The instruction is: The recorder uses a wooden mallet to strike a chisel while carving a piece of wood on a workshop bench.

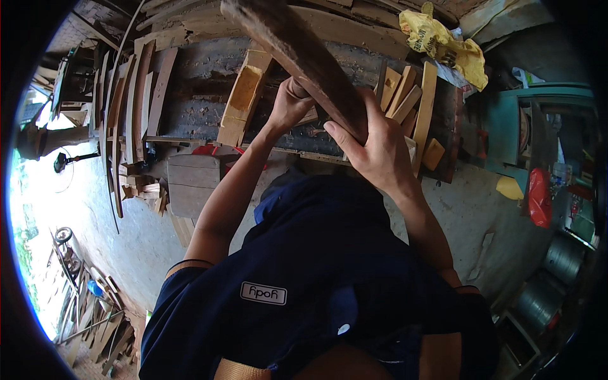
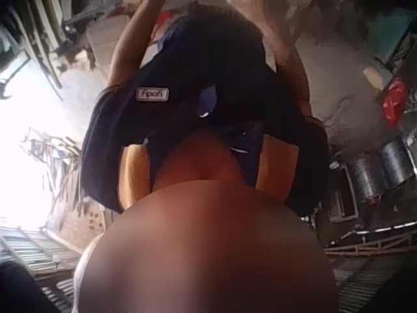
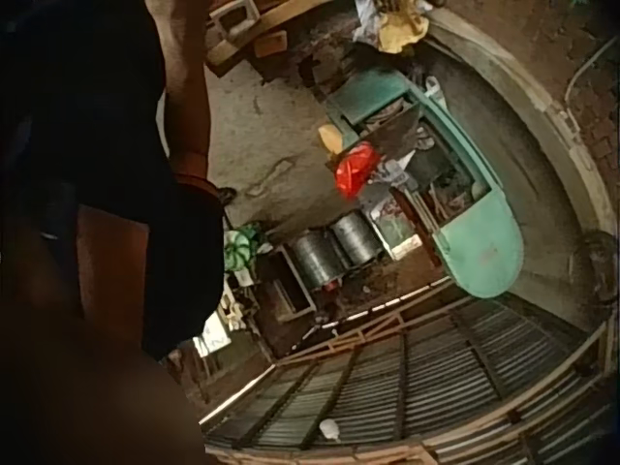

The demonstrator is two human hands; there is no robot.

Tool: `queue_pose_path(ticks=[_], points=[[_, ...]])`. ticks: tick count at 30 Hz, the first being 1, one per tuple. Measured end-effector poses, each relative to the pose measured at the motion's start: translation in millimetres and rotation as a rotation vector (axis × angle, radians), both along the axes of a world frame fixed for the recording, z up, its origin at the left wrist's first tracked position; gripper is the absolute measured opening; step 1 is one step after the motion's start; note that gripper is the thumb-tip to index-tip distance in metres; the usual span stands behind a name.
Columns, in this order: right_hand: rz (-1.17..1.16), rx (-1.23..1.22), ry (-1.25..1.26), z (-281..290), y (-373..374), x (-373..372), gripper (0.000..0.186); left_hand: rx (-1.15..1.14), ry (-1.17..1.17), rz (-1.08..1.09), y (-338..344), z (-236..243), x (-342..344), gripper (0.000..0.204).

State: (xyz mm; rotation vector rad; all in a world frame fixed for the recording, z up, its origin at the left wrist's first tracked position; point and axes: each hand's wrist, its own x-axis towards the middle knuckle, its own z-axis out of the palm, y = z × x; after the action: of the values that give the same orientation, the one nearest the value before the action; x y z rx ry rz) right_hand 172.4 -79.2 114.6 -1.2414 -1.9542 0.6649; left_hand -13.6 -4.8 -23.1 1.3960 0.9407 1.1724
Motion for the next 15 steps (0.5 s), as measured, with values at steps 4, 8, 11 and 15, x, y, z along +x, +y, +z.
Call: queue_pose_path(ticks=[4,8,11,15], points=[[-0.077,-0.202,-0.230,-19,6,5,0.050,-0.029,-0.113,-0.049,-1,6,-1,0.023],[-0.083,-0.236,-0.220,-24,9,19,0.053,-0.186,-0.125,-0.022,14,3,-22,0.019],[-0.154,-0.236,-0.096,-41,3,29,0.054,-0.191,-0.192,0.123,16,20,-25,0.017],[-0.181,-0.257,-0.054,-45,-5,37,0.055,-0.166,-0.067,0.109,16,28,-23,0.017]])
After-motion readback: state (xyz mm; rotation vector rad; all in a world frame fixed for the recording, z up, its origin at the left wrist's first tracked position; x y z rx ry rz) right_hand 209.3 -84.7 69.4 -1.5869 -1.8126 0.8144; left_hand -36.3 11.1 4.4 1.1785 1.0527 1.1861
